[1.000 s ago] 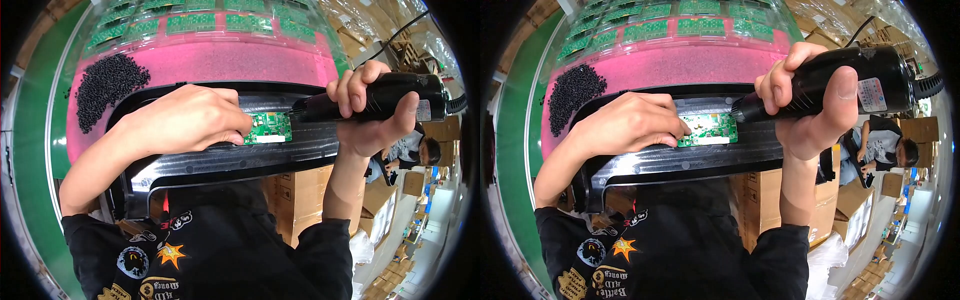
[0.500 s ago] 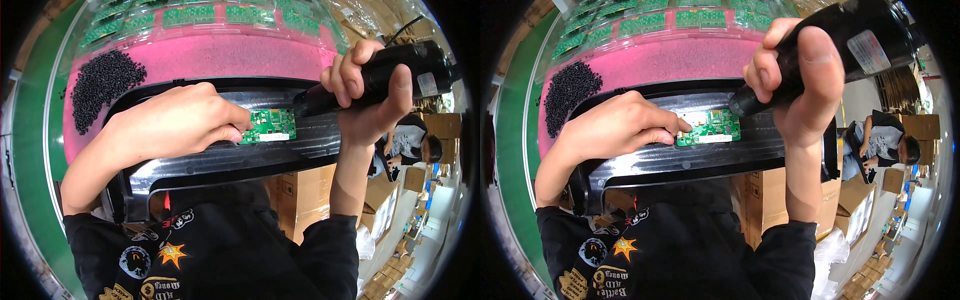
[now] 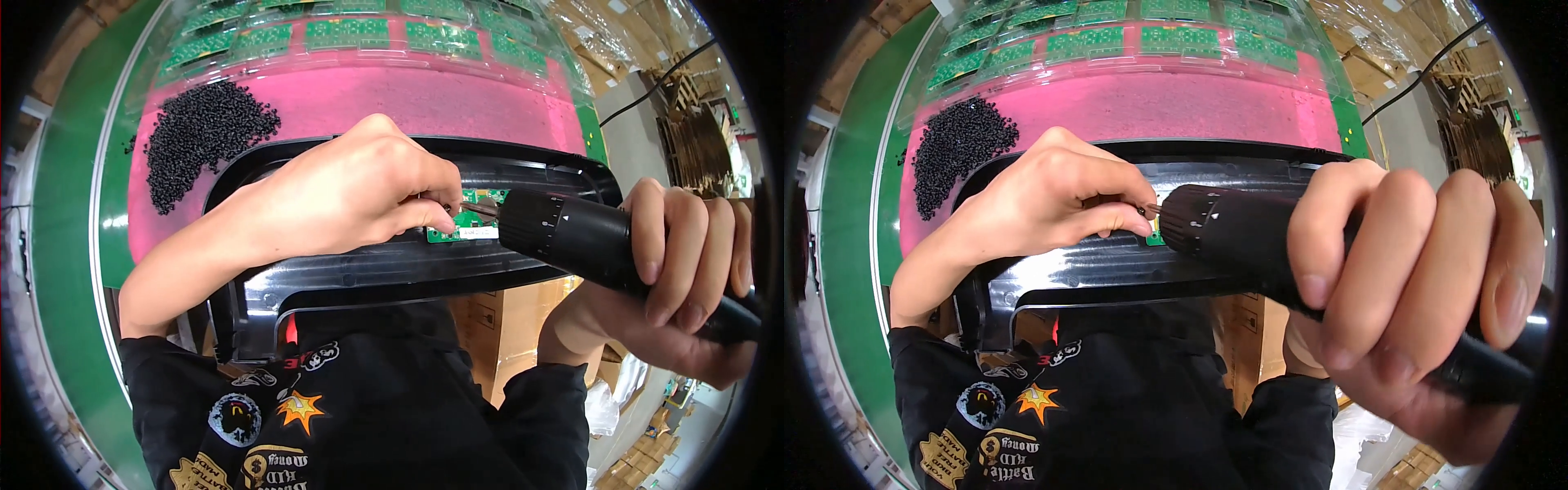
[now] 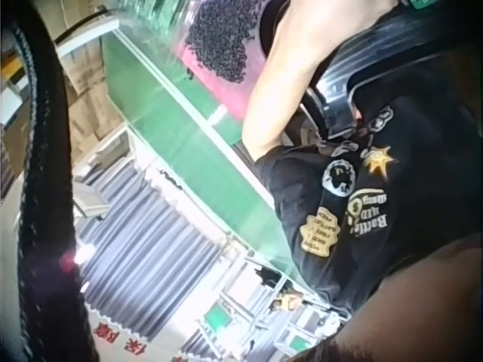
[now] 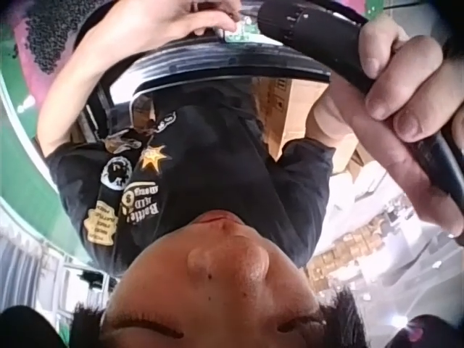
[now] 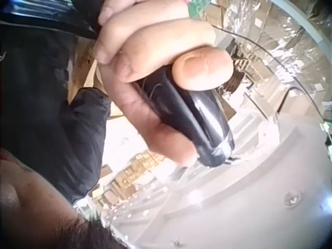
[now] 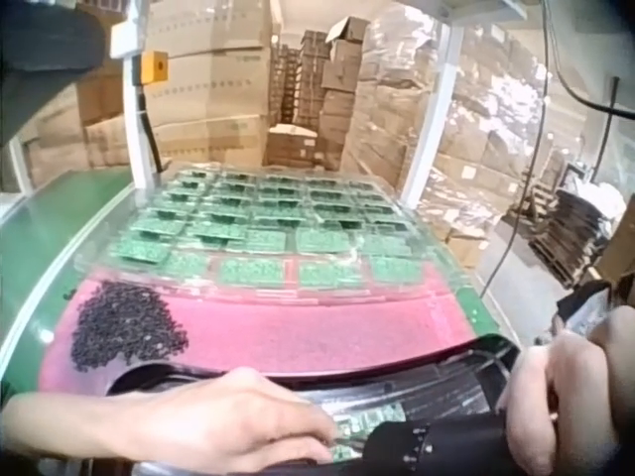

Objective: Assembling circuit boards into plastic housings and securing them with screws.

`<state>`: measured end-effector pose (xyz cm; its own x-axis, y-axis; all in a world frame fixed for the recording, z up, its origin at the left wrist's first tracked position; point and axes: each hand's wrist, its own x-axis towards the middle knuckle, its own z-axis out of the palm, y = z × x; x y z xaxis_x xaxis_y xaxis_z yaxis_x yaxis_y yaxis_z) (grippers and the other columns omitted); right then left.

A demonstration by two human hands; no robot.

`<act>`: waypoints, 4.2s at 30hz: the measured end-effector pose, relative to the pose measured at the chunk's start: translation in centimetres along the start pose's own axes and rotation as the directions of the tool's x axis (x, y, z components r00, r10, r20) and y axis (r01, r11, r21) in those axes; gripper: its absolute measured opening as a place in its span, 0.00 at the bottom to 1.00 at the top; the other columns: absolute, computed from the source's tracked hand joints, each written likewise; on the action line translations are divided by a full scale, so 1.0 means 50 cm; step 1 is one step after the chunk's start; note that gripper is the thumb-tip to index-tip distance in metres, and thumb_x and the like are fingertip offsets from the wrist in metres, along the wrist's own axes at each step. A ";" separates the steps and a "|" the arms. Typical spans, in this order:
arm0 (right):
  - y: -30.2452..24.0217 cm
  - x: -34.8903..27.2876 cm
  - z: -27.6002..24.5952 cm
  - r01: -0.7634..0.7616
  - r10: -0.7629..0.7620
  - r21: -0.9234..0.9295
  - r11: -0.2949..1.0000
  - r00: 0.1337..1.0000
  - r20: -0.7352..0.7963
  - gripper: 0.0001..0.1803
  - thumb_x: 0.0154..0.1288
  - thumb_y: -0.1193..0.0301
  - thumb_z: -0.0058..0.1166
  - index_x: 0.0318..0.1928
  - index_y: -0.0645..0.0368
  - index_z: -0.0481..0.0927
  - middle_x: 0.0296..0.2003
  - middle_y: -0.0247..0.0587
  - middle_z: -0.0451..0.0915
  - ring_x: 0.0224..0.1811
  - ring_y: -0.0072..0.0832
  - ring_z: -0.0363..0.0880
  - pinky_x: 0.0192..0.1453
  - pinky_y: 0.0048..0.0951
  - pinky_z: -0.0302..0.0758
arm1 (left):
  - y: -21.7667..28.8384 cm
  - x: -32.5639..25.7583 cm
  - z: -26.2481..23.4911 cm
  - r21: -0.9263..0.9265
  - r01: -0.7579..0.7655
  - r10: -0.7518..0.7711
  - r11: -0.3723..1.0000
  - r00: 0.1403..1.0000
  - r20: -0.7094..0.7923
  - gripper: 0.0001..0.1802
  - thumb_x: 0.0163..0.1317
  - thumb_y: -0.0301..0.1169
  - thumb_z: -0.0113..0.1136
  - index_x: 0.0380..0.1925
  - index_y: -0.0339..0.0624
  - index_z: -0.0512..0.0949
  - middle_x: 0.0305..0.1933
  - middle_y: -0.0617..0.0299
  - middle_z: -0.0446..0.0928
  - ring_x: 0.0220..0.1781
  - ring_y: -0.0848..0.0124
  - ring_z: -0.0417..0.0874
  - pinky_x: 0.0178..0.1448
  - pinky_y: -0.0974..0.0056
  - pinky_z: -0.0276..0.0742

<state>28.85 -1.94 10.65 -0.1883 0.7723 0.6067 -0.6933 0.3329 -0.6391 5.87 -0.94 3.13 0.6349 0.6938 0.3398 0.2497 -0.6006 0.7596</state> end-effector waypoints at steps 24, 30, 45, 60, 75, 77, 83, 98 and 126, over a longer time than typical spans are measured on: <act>0.046 0.017 0.002 0.015 0.080 -0.282 0.959 0.943 0.323 0.32 0.52 0.41 0.64 0.40 0.52 0.67 0.20 0.22 0.72 0.16 0.14 0.70 0.28 0.20 0.67 | -0.005 -0.009 0.004 0.084 -0.050 0.056 0.995 0.996 -0.073 0.08 0.52 0.19 0.68 0.33 0.30 0.80 0.29 0.49 0.81 0.29 0.53 0.84 0.31 0.59 0.77; 0.085 0.013 -0.016 -0.186 0.238 -0.274 0.944 0.956 0.173 0.37 0.59 0.33 0.54 0.43 0.57 0.70 0.21 0.27 0.70 0.17 0.18 0.66 0.30 0.25 0.64 | -0.014 -0.008 0.004 0.184 -0.079 0.120 0.980 0.968 -0.222 0.08 0.53 0.18 0.67 0.35 0.29 0.81 0.29 0.49 0.82 0.32 0.55 0.86 0.34 0.60 0.81; 0.124 0.021 -0.011 -0.309 0.350 -0.342 0.887 0.934 0.065 0.37 0.60 0.33 0.51 0.40 0.59 0.71 0.18 0.25 0.69 0.17 0.17 0.65 0.28 0.24 0.63 | 0.001 -0.024 0.006 0.169 0.257 -0.235 0.951 0.962 -0.140 0.08 0.65 0.27 0.60 0.33 0.31 0.76 0.25 0.42 0.76 0.29 0.44 0.79 0.31 0.52 0.73; 0.147 0.023 -0.014 -0.284 0.305 -0.225 0.932 0.950 0.063 0.34 0.64 0.37 0.48 0.40 0.60 0.72 0.18 0.25 0.67 0.16 0.17 0.62 0.27 0.23 0.60 | -0.019 -0.038 0.014 0.188 0.135 -0.105 0.973 0.981 -0.161 0.09 0.58 0.24 0.63 0.34 0.31 0.74 0.29 0.43 0.77 0.36 0.43 0.79 0.38 0.48 0.73; 0.022 0.012 0.000 -0.150 0.144 0.012 0.989 0.969 0.200 0.26 0.56 0.47 0.61 0.39 0.54 0.69 0.22 0.26 0.72 0.19 0.17 0.70 0.35 0.23 0.66 | -0.001 -0.012 0.009 0.046 -0.091 0.094 0.995 0.993 -0.073 0.11 0.53 0.23 0.69 0.33 0.31 0.76 0.31 0.51 0.80 0.34 0.52 0.83 0.33 0.56 0.77; 0.025 0.008 0.008 -0.144 0.144 -0.014 0.990 0.974 0.177 0.26 0.56 0.47 0.61 0.39 0.54 0.69 0.21 0.26 0.72 0.18 0.16 0.70 0.35 0.23 0.66 | 0.002 -0.013 0.007 0.062 -0.117 0.123 0.991 0.987 -0.102 0.13 0.51 0.23 0.71 0.34 0.32 0.77 0.31 0.53 0.80 0.33 0.53 0.83 0.33 0.57 0.78; 0.025 0.004 -0.005 -0.206 0.228 -0.109 0.973 0.933 0.277 0.30 0.56 0.43 0.62 0.41 0.53 0.68 0.22 0.25 0.72 0.18 0.17 0.70 0.34 0.24 0.68 | 0.007 -0.015 0.014 0.248 -0.180 0.212 0.952 0.971 -0.108 0.11 0.46 0.19 0.70 0.32 0.34 0.80 0.30 0.54 0.82 0.33 0.55 0.84 0.33 0.58 0.79; 0.084 -0.032 -0.012 -0.239 0.290 -0.249 0.938 0.937 0.194 0.35 0.55 0.36 0.62 0.38 0.55 0.69 0.19 0.25 0.72 0.15 0.17 0.67 0.25 0.21 0.63 | 0.022 -0.011 0.007 0.225 0.175 -0.115 0.958 0.960 -0.254 0.10 0.62 0.27 0.59 0.24 0.33 0.72 0.22 0.48 0.71 0.26 0.46 0.74 0.29 0.52 0.69; 0.014 -0.027 0.013 0.032 -0.020 -0.084 0.996 0.991 0.135 0.28 0.52 0.46 0.66 0.38 0.54 0.70 0.19 0.24 0.71 0.16 0.16 0.70 0.31 0.21 0.69 | -0.003 -0.013 0.012 0.043 -0.108 0.108 0.993 0.994 -0.018 0.10 0.56 0.25 0.69 0.37 0.34 0.81 0.34 0.54 0.82 0.35 0.56 0.84 0.37 0.59 0.79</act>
<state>28.16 -3.08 9.69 -0.2664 0.6851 0.6780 -0.6382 0.4018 -0.6567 5.86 -1.54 2.49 0.6447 0.6318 0.4303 0.2109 -0.6881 0.6943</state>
